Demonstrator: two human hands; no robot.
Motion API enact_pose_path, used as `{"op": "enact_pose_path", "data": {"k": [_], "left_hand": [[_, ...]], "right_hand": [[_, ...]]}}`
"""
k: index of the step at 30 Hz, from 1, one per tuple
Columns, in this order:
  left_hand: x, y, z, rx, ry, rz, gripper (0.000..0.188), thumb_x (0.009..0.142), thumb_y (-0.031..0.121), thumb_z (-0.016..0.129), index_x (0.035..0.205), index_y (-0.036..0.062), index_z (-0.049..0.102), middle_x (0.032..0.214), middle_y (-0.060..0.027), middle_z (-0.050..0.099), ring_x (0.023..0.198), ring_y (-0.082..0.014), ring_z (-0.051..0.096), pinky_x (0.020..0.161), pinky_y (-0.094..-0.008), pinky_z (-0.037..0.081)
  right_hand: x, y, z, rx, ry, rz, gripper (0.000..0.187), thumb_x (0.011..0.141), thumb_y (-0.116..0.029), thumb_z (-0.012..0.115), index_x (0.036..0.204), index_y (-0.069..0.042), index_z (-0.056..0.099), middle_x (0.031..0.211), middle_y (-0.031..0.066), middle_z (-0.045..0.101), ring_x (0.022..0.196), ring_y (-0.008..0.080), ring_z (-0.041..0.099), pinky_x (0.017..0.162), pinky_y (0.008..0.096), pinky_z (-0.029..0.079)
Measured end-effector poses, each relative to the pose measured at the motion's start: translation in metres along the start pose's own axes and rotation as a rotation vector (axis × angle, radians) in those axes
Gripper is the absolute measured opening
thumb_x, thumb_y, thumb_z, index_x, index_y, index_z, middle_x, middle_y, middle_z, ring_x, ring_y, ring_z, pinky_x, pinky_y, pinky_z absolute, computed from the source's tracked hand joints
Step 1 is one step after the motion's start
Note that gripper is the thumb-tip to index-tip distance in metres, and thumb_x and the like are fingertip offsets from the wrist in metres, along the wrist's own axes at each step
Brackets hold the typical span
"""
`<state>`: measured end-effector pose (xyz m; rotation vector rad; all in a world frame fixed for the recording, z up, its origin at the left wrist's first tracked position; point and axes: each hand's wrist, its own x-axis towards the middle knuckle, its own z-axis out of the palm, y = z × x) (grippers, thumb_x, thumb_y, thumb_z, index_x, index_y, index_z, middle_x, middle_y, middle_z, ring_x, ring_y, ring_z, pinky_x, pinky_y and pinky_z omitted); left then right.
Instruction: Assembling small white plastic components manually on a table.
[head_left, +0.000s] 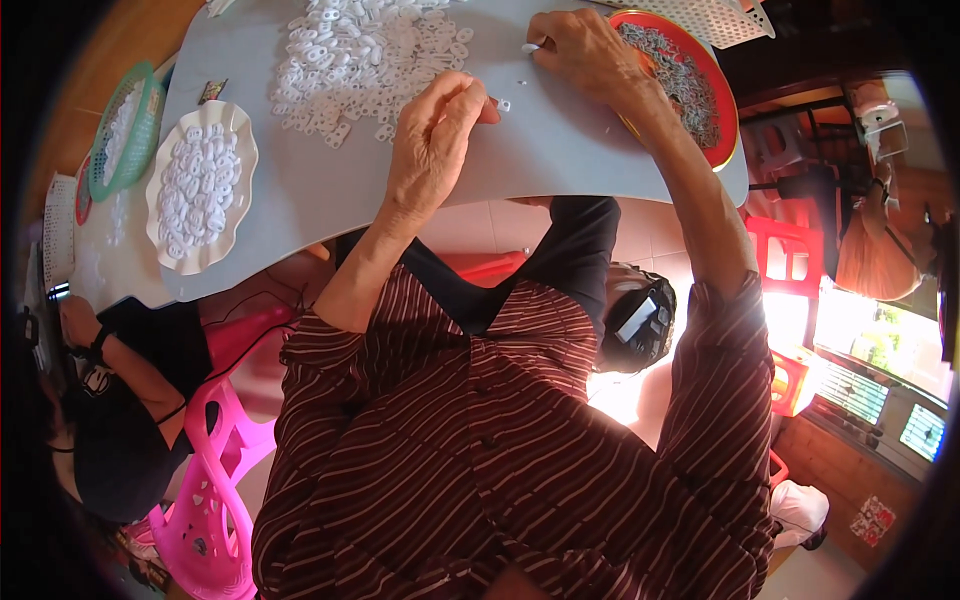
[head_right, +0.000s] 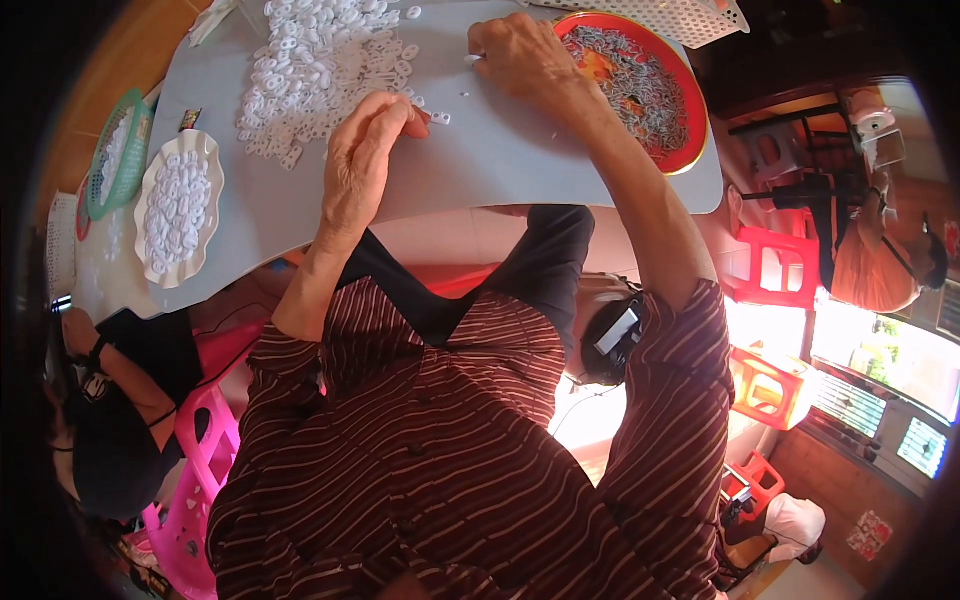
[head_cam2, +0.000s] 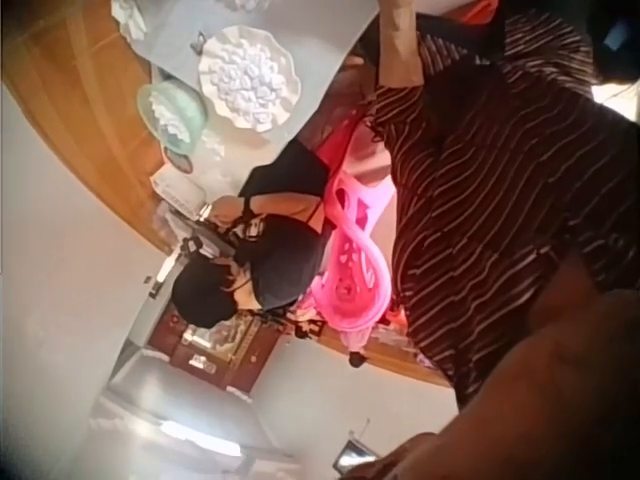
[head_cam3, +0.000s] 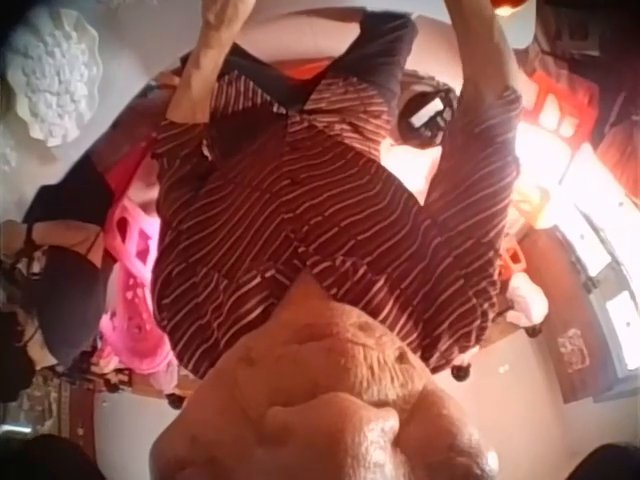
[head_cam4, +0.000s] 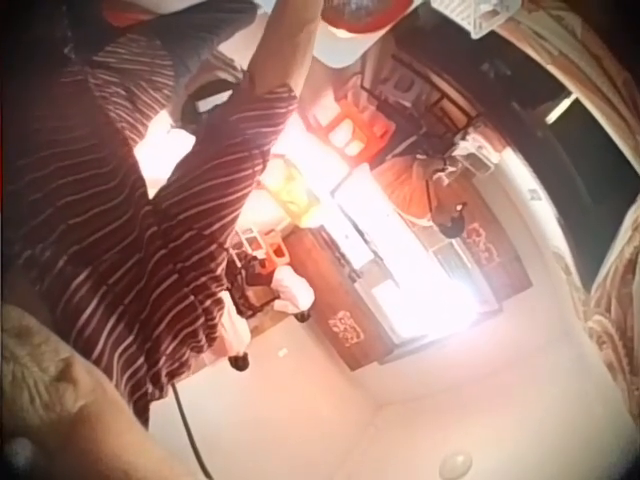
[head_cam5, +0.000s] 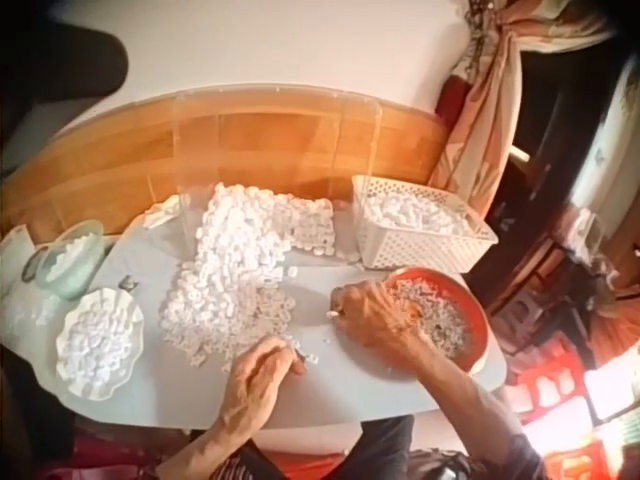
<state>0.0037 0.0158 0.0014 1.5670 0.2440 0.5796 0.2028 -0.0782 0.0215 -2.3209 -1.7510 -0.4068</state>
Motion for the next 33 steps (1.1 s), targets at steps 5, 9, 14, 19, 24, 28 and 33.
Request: {"op": "enact_pose_path", "data": {"k": [5,9,14,19,24,28,33], "left_hand": [[0.003,0.001,0.003,0.053,0.027,0.103,0.018,0.090,0.019,0.052,0.088,0.0012,0.055,0.077,-0.0035,0.061,0.068,-0.0066,0.052,0.061,-0.0226,0.043],[0.013,0.000,0.004,0.027,0.077,0.072,0.014,0.089,0.014,0.053,0.091,-0.0002,0.055,0.077,-0.0053,0.062,0.071,-0.0080,0.056,0.063,-0.0220,0.045],[0.016,0.000,0.005,-0.116,0.030,0.080,0.012,0.086,0.009,0.056,0.093,-0.0003,0.056,0.077,-0.0060,0.063,0.071,-0.0084,0.058,0.064,-0.0209,0.046],[0.016,0.004,0.001,-0.064,-0.008,0.034,0.011,0.085,0.008,0.057,0.092,-0.0003,0.057,0.076,-0.0053,0.063,0.072,-0.0093,0.060,0.065,-0.0228,0.048],[0.018,0.002,0.006,-0.012,-0.006,0.006,0.012,0.084,0.008,0.056,0.092,-0.0008,0.058,0.075,-0.0060,0.063,0.075,-0.0111,0.063,0.066,-0.0242,0.049],[0.019,0.003,0.005,-0.075,-0.001,0.032,0.012,0.085,0.008,0.055,0.093,-0.0017,0.057,0.078,-0.0068,0.064,0.076,-0.0121,0.064,0.066,-0.0247,0.049],[0.019,0.001,0.003,-0.099,-0.023,0.059,0.014,0.087,0.009,0.052,0.094,-0.0018,0.058,0.081,-0.0070,0.064,0.075,-0.0126,0.063,0.068,-0.0257,0.049]], "right_hand": [[-0.010,-0.027,-0.021,0.501,0.011,0.119,0.018,0.076,-0.016,0.063,0.088,-0.004,0.068,0.076,0.0141,0.067,0.071,0.0263,0.065,0.068,0.0353,0.051],[-0.015,-0.046,-0.034,0.653,-0.073,0.226,0.021,0.076,-0.017,0.064,0.092,-0.005,0.069,0.074,0.0113,0.067,0.068,0.0194,0.065,0.066,0.0308,0.050],[-0.020,-0.042,-0.023,1.067,-0.112,0.299,0.019,0.084,-0.018,0.061,0.094,-0.005,0.069,0.074,0.0056,0.067,0.071,0.0091,0.061,0.063,0.0249,0.048],[-0.022,-0.046,-0.024,1.019,-0.006,0.283,0.020,0.085,-0.019,0.060,0.096,-0.005,0.068,0.075,0.0046,0.066,0.072,0.0082,0.060,0.063,0.0241,0.048],[-0.022,-0.054,-0.036,0.957,0.043,0.213,0.019,0.084,-0.018,0.062,0.094,-0.004,0.068,0.075,0.0052,0.066,0.071,0.0080,0.061,0.064,0.0230,0.049],[-0.025,-0.053,-0.036,1.013,0.001,0.294,0.017,0.083,-0.016,0.062,0.094,-0.004,0.067,0.077,0.0054,0.067,0.073,0.0092,0.062,0.066,0.0234,0.049],[-0.026,-0.051,-0.031,1.064,0.012,0.210,0.022,0.084,-0.014,0.060,0.102,-0.003,0.065,0.081,0.0060,0.067,0.075,0.0091,0.062,0.069,0.0235,0.050]]}}
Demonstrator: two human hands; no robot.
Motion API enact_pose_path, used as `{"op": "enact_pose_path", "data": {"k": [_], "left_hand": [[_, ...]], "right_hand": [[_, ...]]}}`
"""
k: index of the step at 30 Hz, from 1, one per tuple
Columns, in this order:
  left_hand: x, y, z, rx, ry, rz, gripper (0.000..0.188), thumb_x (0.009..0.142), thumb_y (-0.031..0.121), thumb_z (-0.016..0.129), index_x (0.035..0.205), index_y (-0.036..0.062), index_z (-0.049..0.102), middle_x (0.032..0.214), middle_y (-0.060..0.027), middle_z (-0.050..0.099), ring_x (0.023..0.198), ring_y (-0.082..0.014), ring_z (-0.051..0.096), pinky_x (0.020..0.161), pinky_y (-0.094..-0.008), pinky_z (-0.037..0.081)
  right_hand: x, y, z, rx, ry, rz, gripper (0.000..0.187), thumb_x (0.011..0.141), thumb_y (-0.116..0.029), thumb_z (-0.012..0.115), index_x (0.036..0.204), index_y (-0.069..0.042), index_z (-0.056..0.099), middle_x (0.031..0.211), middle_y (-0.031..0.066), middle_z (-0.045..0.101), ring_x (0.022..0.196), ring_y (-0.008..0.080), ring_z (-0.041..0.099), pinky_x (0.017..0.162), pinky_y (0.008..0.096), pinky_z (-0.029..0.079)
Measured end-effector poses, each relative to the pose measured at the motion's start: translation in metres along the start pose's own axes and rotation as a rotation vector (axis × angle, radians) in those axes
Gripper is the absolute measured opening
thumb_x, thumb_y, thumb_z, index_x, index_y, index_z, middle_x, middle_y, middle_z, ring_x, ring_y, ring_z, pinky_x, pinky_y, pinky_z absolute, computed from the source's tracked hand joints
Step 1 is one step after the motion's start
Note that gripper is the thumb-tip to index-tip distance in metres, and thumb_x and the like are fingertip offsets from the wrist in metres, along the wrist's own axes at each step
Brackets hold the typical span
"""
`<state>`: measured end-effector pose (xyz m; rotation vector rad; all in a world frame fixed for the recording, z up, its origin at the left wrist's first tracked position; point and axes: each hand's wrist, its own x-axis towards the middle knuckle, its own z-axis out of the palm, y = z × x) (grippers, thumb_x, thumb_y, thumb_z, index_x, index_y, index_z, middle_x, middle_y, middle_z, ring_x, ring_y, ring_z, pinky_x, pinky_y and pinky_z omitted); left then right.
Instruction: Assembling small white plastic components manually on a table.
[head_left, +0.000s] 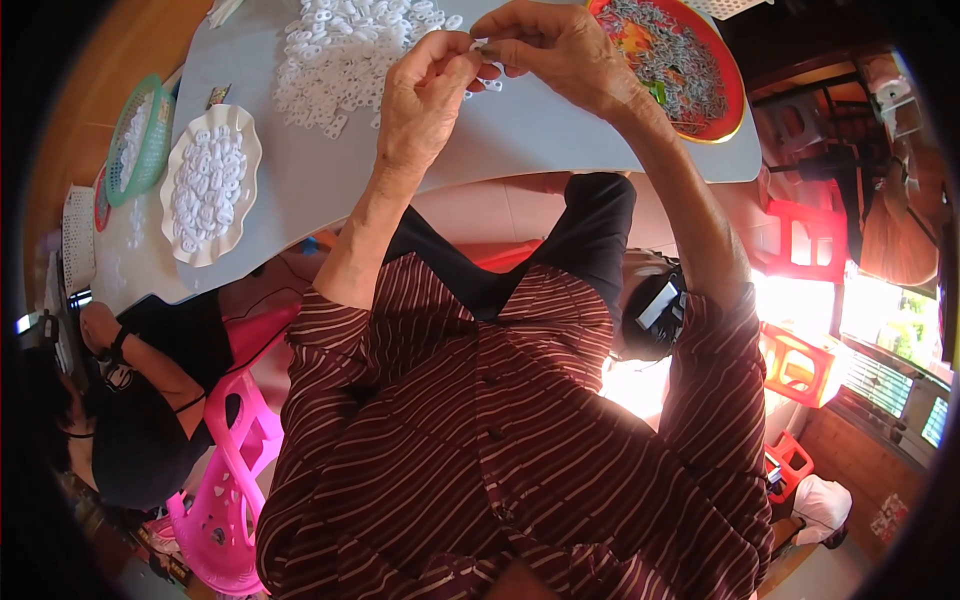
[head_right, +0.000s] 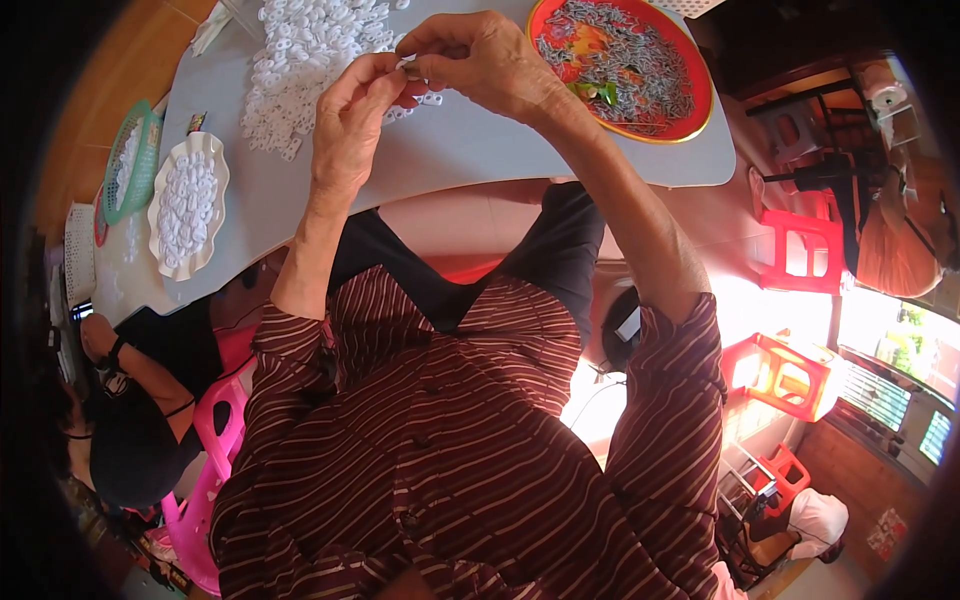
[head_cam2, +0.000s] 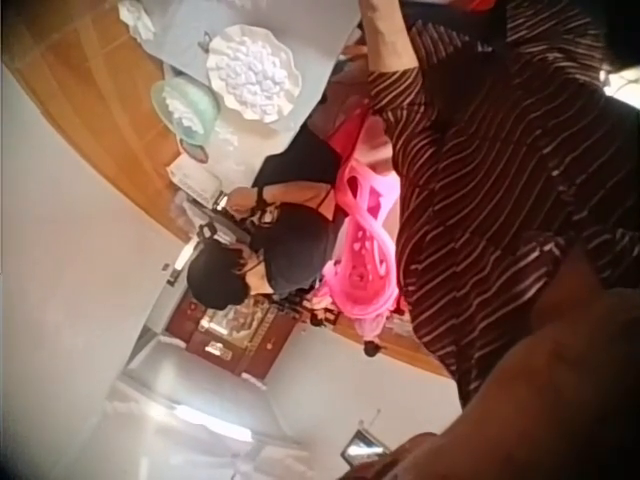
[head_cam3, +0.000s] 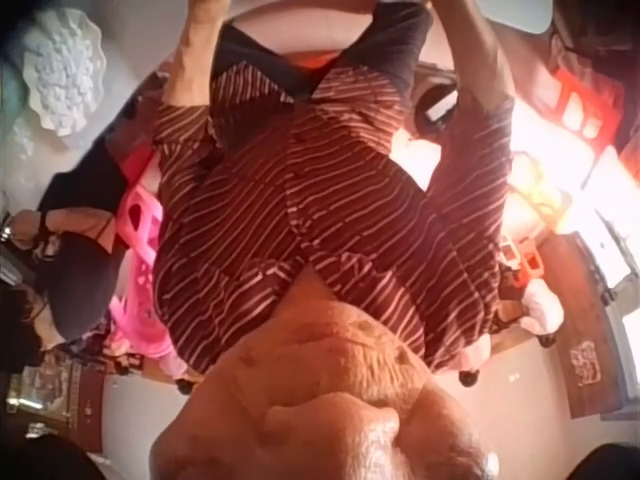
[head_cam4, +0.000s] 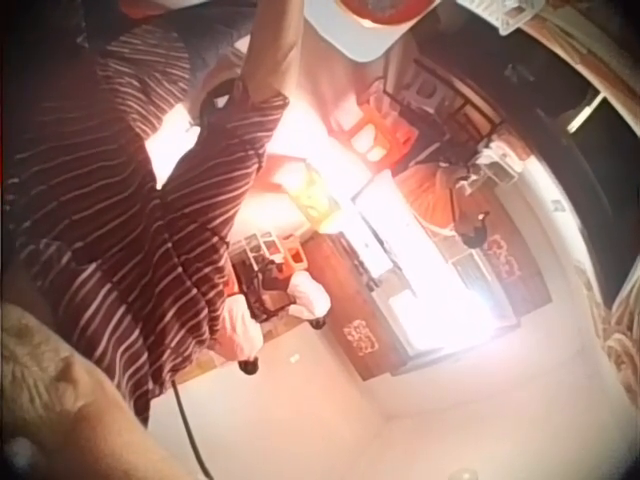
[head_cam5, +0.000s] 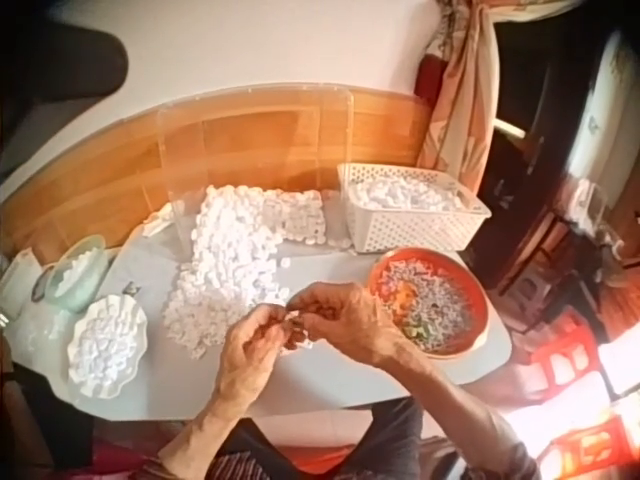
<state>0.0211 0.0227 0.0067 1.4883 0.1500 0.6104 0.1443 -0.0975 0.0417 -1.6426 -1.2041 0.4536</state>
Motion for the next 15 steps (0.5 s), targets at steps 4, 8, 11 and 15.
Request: {"op": "enact_pose_path", "data": {"k": [4,8,11,15], "left_hand": [[-0.002,-0.004,-0.002,-0.089,0.013,-0.028,0.017,0.089,0.013,0.051,0.095,-0.0017,0.058,0.081,-0.0068,0.064,0.074,-0.0125,0.060,0.070,-0.0258,0.048],[-0.005,-0.005,-0.002,0.004,0.017,-0.017,0.018,0.089,0.014,0.051,0.094,-0.0014,0.058,0.080,-0.0060,0.064,0.073,-0.0110,0.057,0.069,-0.0245,0.047],[-0.002,-0.001,0.001,0.043,0.017,-0.020,0.018,0.090,0.015,0.052,0.093,-0.0009,0.059,0.078,-0.0047,0.063,0.071,-0.0097,0.056,0.068,-0.0236,0.046],[-0.005,-0.001,-0.004,0.083,0.034,-0.047,0.021,0.090,0.019,0.053,0.090,-0.0017,0.058,0.077,-0.0036,0.062,0.072,-0.0099,0.057,0.068,-0.0241,0.046]], "right_hand": [[0.002,0.005,0.001,0.087,0.000,0.055,0.024,0.086,-0.011,0.057,0.108,-0.002,0.062,0.084,0.0072,0.066,0.080,0.0101,0.062,0.073,0.0241,0.051],[-0.001,0.005,0.006,0.156,0.029,0.073,0.024,0.087,-0.009,0.056,0.109,-0.001,0.062,0.084,0.0070,0.066,0.079,0.0111,0.062,0.073,0.0251,0.051],[-0.002,0.006,0.008,0.123,0.034,0.030,0.023,0.085,-0.009,0.057,0.105,-0.001,0.063,0.083,0.0075,0.067,0.077,0.0110,0.062,0.071,0.0255,0.051],[-0.001,-0.003,0.010,0.022,0.001,0.040,0.018,0.084,-0.005,0.057,0.100,0.000,0.062,0.079,0.0061,0.065,0.071,0.0095,0.061,0.067,0.0230,0.050]]}}
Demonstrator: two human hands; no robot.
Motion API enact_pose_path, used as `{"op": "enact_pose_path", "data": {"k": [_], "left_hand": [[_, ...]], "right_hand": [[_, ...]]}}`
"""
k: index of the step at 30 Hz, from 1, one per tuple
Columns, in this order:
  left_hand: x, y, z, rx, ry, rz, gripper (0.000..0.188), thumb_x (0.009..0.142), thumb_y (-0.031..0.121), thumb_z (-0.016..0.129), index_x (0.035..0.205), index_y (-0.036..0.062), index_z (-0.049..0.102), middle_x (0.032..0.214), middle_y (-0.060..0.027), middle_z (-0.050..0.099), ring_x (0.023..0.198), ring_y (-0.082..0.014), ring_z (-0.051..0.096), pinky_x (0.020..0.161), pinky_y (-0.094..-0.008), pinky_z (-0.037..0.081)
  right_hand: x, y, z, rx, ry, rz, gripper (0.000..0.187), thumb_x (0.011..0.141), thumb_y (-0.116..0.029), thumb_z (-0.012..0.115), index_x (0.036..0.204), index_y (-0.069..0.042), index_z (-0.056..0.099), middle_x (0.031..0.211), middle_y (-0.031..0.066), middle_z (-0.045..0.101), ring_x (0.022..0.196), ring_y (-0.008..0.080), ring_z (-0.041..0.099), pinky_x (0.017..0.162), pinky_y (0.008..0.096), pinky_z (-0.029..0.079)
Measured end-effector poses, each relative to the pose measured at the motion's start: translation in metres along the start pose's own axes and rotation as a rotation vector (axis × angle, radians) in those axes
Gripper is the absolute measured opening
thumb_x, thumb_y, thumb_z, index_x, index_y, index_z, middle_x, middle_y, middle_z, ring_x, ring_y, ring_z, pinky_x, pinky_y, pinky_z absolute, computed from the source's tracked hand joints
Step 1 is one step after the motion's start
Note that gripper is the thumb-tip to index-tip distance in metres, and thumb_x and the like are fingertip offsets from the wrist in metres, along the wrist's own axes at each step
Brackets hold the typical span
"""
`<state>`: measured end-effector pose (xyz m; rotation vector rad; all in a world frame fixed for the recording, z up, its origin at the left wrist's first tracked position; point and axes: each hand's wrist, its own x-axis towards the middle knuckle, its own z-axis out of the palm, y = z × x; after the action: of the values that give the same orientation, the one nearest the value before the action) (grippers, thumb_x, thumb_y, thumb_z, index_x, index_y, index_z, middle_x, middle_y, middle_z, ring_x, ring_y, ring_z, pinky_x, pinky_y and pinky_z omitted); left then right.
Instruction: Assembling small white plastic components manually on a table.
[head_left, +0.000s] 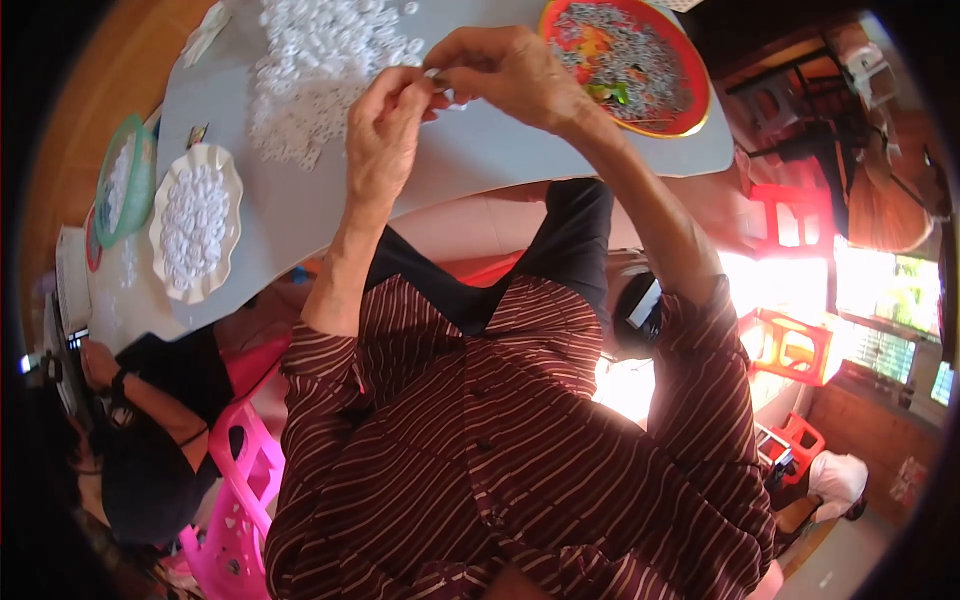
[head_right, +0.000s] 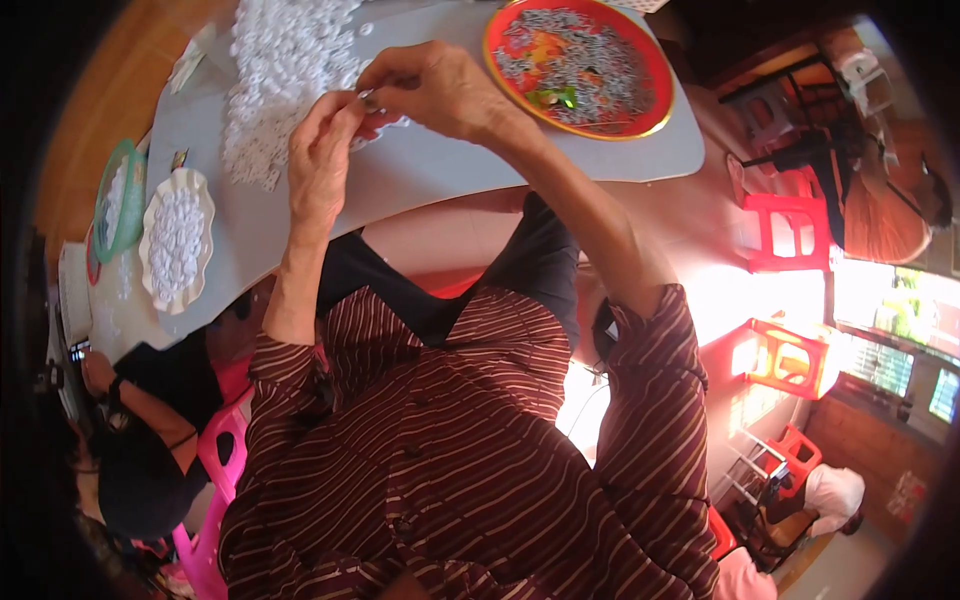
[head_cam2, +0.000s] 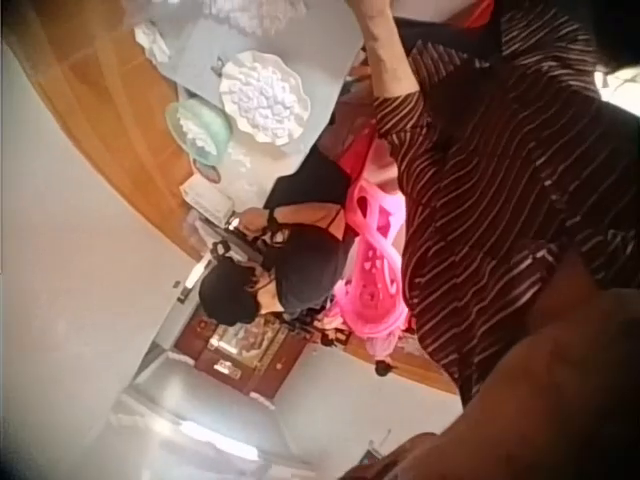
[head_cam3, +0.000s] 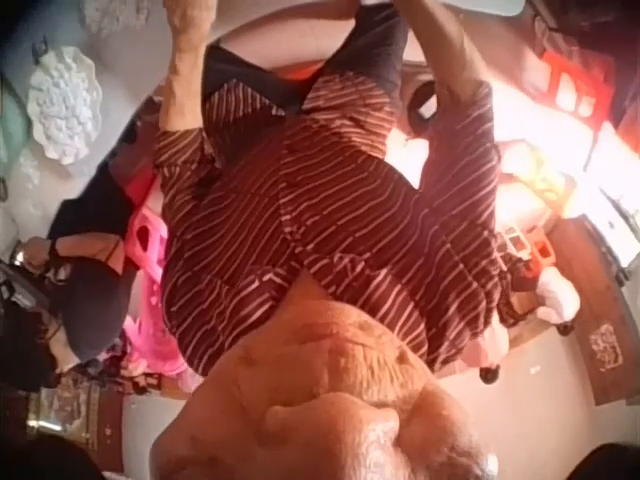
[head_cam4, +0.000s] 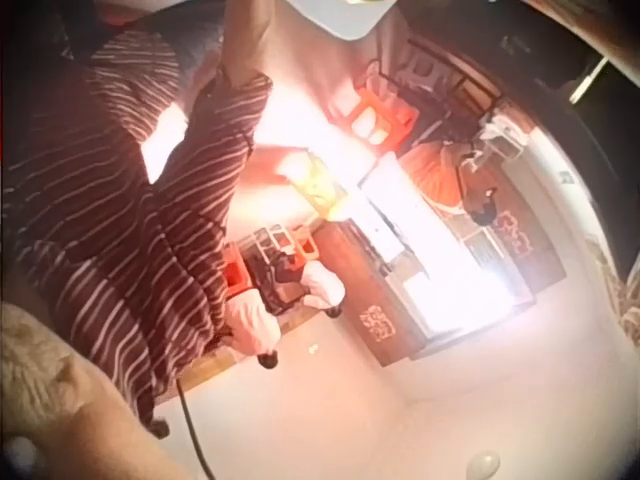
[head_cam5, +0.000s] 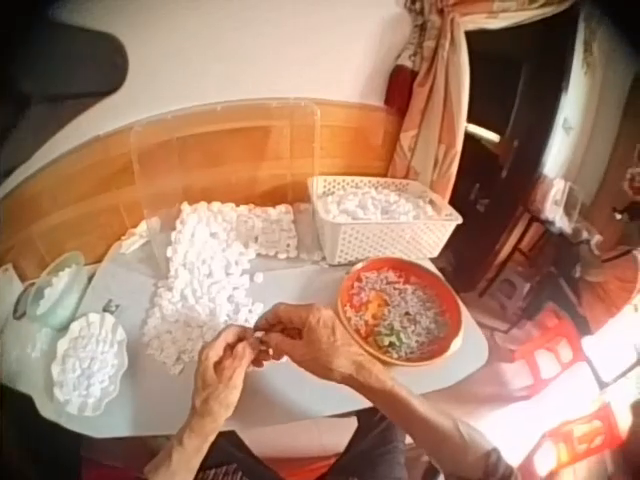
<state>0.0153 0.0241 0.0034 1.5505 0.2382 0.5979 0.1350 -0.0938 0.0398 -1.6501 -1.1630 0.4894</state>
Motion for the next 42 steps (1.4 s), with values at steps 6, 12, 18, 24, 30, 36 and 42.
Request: {"op": "enact_pose_path", "data": {"k": [6,12,18,24,30,36,42], "left_hand": [[-0.002,-0.001,0.003,-0.078,-0.043,-0.025,0.021,0.090,0.019,0.054,0.090,-0.0014,0.059,0.081,-0.0044,0.061,0.073,-0.0116,0.058,0.069,-0.0243,0.045],[0.000,-0.001,0.009,-0.083,-0.040,-0.037,0.014,0.088,0.014,0.057,0.090,0.0003,0.059,0.080,-0.0021,0.060,0.074,-0.0095,0.056,0.069,-0.0235,0.044],[-0.007,-0.001,0.018,0.074,-0.055,0.005,0.007,0.085,0.006,0.058,0.091,0.0015,0.058,0.076,0.0014,0.056,0.072,-0.0046,0.052,0.063,-0.0199,0.042],[-0.005,-0.004,0.040,0.540,-0.117,0.383,0.015,0.075,-0.002,0.058,0.089,0.0017,0.054,0.078,-0.0114,0.053,0.075,-0.0278,0.052,0.069,-0.0374,0.046],[-0.010,-0.011,0.037,0.926,-0.178,0.547,0.021,0.072,-0.002,0.059,0.091,0.0018,0.054,0.084,-0.0130,0.049,0.092,-0.0339,0.044,0.087,-0.0438,0.037],[-0.008,-0.009,0.038,0.855,-0.184,0.582,0.028,0.072,0.000,0.061,0.099,0.0008,0.053,0.087,-0.0133,0.050,0.093,-0.0339,0.044,0.087,-0.0441,0.037],[-0.016,-0.008,0.035,0.797,-0.188,0.550,0.025,0.072,0.000,0.060,0.096,0.0017,0.053,0.087,-0.0131,0.050,0.093,-0.0345,0.043,0.086,-0.0446,0.037]], "right_hand": [[-0.004,0.004,-0.002,-0.011,0.022,0.032,0.015,0.079,-0.008,0.060,0.092,0.001,0.063,0.075,0.0074,0.066,0.068,0.0109,0.063,0.064,0.0241,0.050],[-0.004,0.001,-0.020,-0.110,0.113,0.019,0.013,0.081,-0.008,0.059,0.089,0.000,0.065,0.071,0.0063,0.065,0.066,0.0104,0.062,0.062,0.0246,0.050],[-0.006,0.037,-0.120,-0.420,0.191,-0.486,0.011,0.073,-0.006,0.056,0.080,-0.003,0.064,0.075,0.0141,0.064,0.071,0.0318,0.062,0.066,0.0391,0.050],[-0.006,0.056,-0.131,-0.749,0.063,-0.184,0.014,0.071,-0.005,0.059,0.083,-0.003,0.064,0.075,0.0152,0.064,0.069,0.0291,0.063,0.063,0.0380,0.049],[-0.016,0.052,-0.140,-0.468,0.215,-0.468,0.010,0.071,-0.008,0.061,0.075,0.000,0.065,0.071,0.0168,0.063,0.066,0.0287,0.062,0.062,0.0382,0.049],[-0.002,0.048,-0.133,-0.770,0.020,-0.172,0.013,0.072,-0.011,0.062,0.081,-0.001,0.064,0.074,0.0161,0.064,0.068,0.0318,0.062,0.064,0.0391,0.049],[0.009,0.053,-0.122,-1.083,-0.093,0.095,0.013,0.074,-0.015,0.060,0.080,-0.005,0.065,0.074,0.0149,0.063,0.069,0.0319,0.061,0.065,0.0389,0.049]]}}
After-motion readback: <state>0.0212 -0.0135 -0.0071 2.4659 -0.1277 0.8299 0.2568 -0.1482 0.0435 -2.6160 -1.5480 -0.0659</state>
